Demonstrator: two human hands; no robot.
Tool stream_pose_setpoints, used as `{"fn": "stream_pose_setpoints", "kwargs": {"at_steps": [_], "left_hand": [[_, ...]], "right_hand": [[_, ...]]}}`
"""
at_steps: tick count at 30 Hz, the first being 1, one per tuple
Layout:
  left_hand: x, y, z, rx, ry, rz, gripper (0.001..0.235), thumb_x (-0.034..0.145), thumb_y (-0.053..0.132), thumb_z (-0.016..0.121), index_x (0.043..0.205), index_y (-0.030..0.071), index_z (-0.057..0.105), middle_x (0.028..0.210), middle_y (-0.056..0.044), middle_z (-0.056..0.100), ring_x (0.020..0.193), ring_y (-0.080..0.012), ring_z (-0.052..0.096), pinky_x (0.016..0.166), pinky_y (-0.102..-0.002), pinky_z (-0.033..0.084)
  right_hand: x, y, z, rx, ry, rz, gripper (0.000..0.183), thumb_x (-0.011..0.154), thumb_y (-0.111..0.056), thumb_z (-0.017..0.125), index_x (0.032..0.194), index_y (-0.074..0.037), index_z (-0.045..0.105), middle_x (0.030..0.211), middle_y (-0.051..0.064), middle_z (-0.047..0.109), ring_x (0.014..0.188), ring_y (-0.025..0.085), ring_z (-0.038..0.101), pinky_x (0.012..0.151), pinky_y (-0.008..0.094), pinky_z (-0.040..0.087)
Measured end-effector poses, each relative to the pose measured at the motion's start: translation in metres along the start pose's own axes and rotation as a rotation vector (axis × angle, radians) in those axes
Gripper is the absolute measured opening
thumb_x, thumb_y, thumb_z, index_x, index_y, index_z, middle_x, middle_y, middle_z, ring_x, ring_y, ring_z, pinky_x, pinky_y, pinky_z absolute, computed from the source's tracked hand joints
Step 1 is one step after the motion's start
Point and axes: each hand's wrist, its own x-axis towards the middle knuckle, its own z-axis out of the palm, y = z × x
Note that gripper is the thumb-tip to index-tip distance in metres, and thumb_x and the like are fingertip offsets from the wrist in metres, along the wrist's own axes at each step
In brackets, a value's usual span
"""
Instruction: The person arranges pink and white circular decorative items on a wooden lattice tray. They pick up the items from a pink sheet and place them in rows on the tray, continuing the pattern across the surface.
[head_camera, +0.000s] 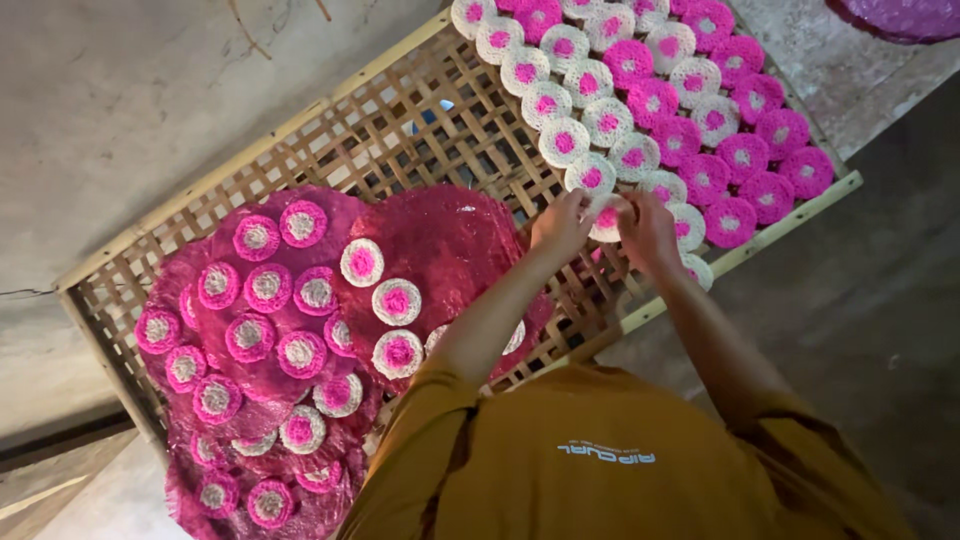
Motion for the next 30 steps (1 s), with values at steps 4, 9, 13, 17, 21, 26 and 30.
{"fn": "stream_pose_setpoints", "kwargs": {"at_steps": [4,9,13,17,21,26,30], "left_hand": [[0.011,0.033,-0.016,0.213,0.034,-0.022,0.043,0.088,0.033,0.072,0.124,0.014,0.060,0.116,-0.010,0.070,0.103,-0.0317,0.069,0.079,-0.046,0.057],[-0.035,0.040,-0.070,0.215,-0.070,-0.203,0.042,0.096,0.038,0.065,0.132,0.019,0.056,0.133,-0.005,0.064,0.111,-0.0248,0.067,0.081,-0.040,0.060],[-0.136,0.012,-0.116,0.461,-0.320,-0.219,0.054,0.090,0.044,0.075,0.133,0.018,0.059,0.135,-0.009,0.058,0.124,-0.0253,0.057,0.094,-0.039,0.056],[-0.190,-0.005,-0.112,0.648,-0.380,-0.269,0.058,0.081,0.042,0.084,0.124,0.011,0.060,0.127,-0.011,0.056,0.120,-0.0263,0.054,0.101,-0.046,0.051],[-0.197,-0.024,-0.106,0.587,-0.293,-0.086,0.036,0.084,0.028,0.081,0.109,0.013,0.061,0.112,-0.009,0.062,0.108,-0.0264,0.060,0.091,-0.044,0.055],[-0.198,-0.033,-0.100,0.065,-0.586,-0.418,0.025,0.100,0.031,0.066,0.110,0.015,0.049,0.094,-0.007,0.065,0.079,-0.0214,0.068,0.070,-0.036,0.061],[-0.187,-0.008,-0.064,-0.542,-0.504,-0.306,0.034,0.094,0.021,0.075,0.110,0.007,0.049,0.094,-0.008,0.064,0.081,-0.0179,0.064,0.066,-0.035,0.056]], "right_hand": [[0.013,0.005,0.002,-0.181,0.136,-0.290,0.040,0.091,-0.003,0.066,0.130,-0.001,0.060,0.119,0.022,0.063,0.107,0.043,0.062,0.088,0.048,0.054],[-0.003,-0.016,-0.010,-0.190,0.141,-0.236,0.050,0.090,-0.007,0.068,0.137,0.001,0.055,0.118,0.024,0.054,0.104,0.039,0.058,0.078,0.046,0.053],[-0.052,-0.035,-0.002,-0.072,0.082,-0.287,0.042,0.094,-0.017,0.075,0.129,-0.003,0.057,0.113,0.021,0.056,0.094,0.033,0.059,0.075,0.046,0.051],[-0.116,-0.045,0.046,-0.388,-0.688,-0.130,0.055,0.087,-0.034,0.081,0.132,-0.011,0.059,0.109,0.014,0.060,0.075,0.029,0.063,0.060,0.044,0.055],[-0.168,-0.037,0.086,0.088,-0.418,-0.128,0.036,0.085,-0.021,0.078,0.117,-0.008,0.069,0.097,0.010,0.071,0.080,0.022,0.071,0.068,0.039,0.058],[-0.186,-0.009,0.101,0.399,-0.398,-0.068,0.037,0.089,-0.025,0.070,0.120,-0.004,0.066,0.098,0.007,0.075,0.089,0.016,0.074,0.076,0.036,0.060],[-0.183,0.005,0.075,0.618,-0.524,0.369,0.044,0.106,-0.039,0.052,0.120,-0.002,0.071,0.097,0.008,0.071,0.088,0.018,0.068,0.080,0.037,0.056]]}}
